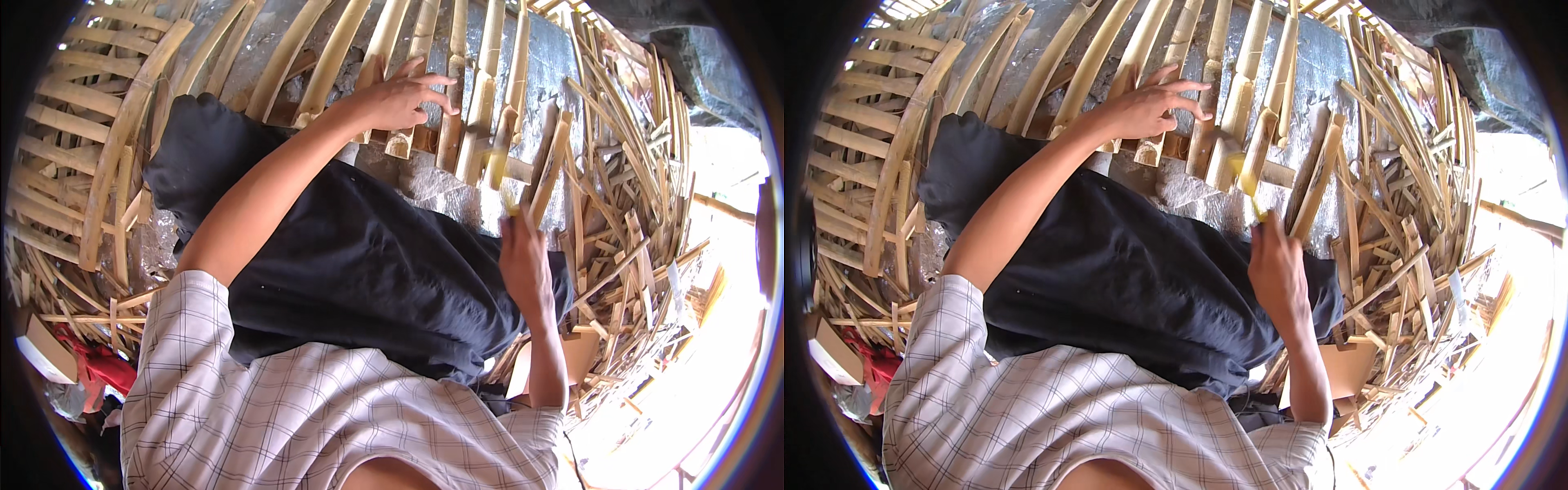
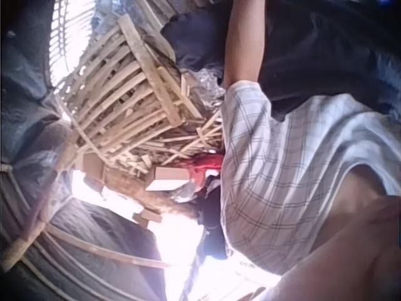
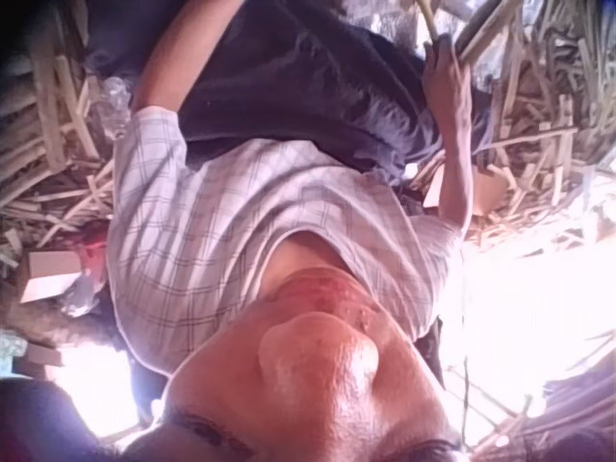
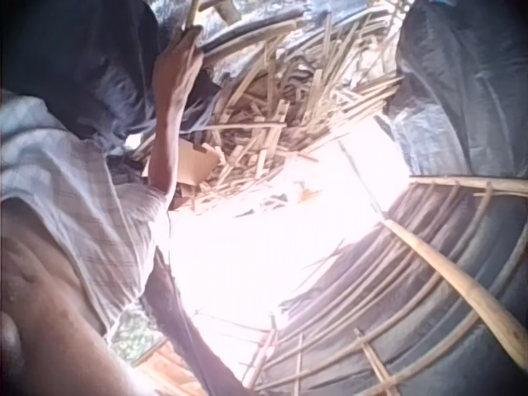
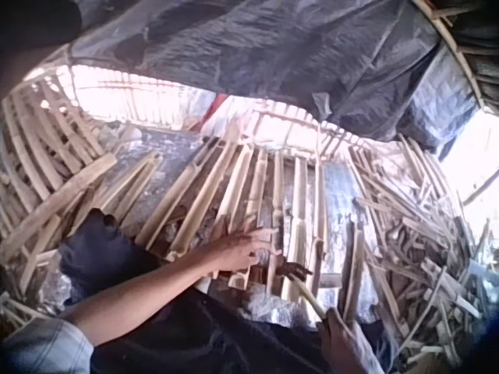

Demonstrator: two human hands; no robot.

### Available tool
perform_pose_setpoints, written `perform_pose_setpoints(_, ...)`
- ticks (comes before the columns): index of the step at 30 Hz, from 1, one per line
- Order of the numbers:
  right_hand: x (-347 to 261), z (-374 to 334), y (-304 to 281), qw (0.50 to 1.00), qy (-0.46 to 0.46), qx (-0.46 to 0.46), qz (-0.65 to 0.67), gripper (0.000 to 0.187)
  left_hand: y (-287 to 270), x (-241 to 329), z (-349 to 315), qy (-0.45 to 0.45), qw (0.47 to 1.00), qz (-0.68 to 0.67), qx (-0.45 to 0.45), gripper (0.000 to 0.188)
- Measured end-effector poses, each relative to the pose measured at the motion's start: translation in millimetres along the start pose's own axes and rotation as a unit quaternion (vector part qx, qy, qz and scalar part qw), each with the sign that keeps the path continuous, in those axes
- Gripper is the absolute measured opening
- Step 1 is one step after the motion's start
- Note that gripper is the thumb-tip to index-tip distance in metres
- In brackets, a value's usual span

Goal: The person assembles bamboo structures by using a hammer to drive nails through horizontal bamboo supports into vertical bamboo strips.

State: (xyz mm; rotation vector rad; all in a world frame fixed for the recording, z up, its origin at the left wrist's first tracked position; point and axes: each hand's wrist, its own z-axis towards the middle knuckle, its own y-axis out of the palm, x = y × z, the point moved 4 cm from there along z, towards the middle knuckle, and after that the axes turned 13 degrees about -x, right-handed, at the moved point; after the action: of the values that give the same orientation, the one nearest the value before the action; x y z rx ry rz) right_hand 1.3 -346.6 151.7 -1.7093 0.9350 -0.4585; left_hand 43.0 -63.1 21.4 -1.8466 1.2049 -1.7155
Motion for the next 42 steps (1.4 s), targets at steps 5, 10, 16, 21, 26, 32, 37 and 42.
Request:
perform_pose_setpoints(5,-9.8,4.7,-46.4,0.989,0.046,0.034,0.140,0.022,5.6,-9.2,1.7,0.023,0.999,-0.006,0.022,0.047)
perform_pose_setpoints(10,9.7,-4.1,-19.8,0.953,0.025,0.144,0.267,0.014,5.7,-5.3,4.1,0.027,0.999,-0.006,0.018,0.045)
perform_pose_setpoints(16,-16.2,1.8,-28.8,0.990,0.053,-0.050,0.119,0.020,2.4,-2.4,-2.9,0.009,1.000,0.009,0.013,0.045)
perform_pose_setpoints(21,-5.2,-9.8,-43.8,0.928,0.021,0.157,0.336,0.017,11.1,-13.3,3.9,0.052,0.998,-0.015,0.044,0.043)
perform_pose_setpoints(26,-12.2,-9.0,6.3,0.992,0.073,-0.053,0.091,0.025,0.5,-3.1,1.4,0.029,0.999,0.017,0.017,0.042)
perform_pose_setpoints(32,-22.1,-12.6,-52.0,0.959,0.032,0.140,0.243,0.014,7.4,-7.8,-0.2,0.039,0.998,-0.006,0.041,0.043)
perform_pose_setpoints(37,-1.9,-10.5,9.5,0.965,0.036,0.101,0.240,0.013,5.5,-4.9,6.1,0.051,0.998,0.004,0.031,0.043)
perform_pose_setpoints(42,-21.2,-8.1,-22.6,0.987,0.022,-0.003,0.157,0.018,6.0,-7.2,-0.9,0.055,0.998,-0.009,0.037,0.041)
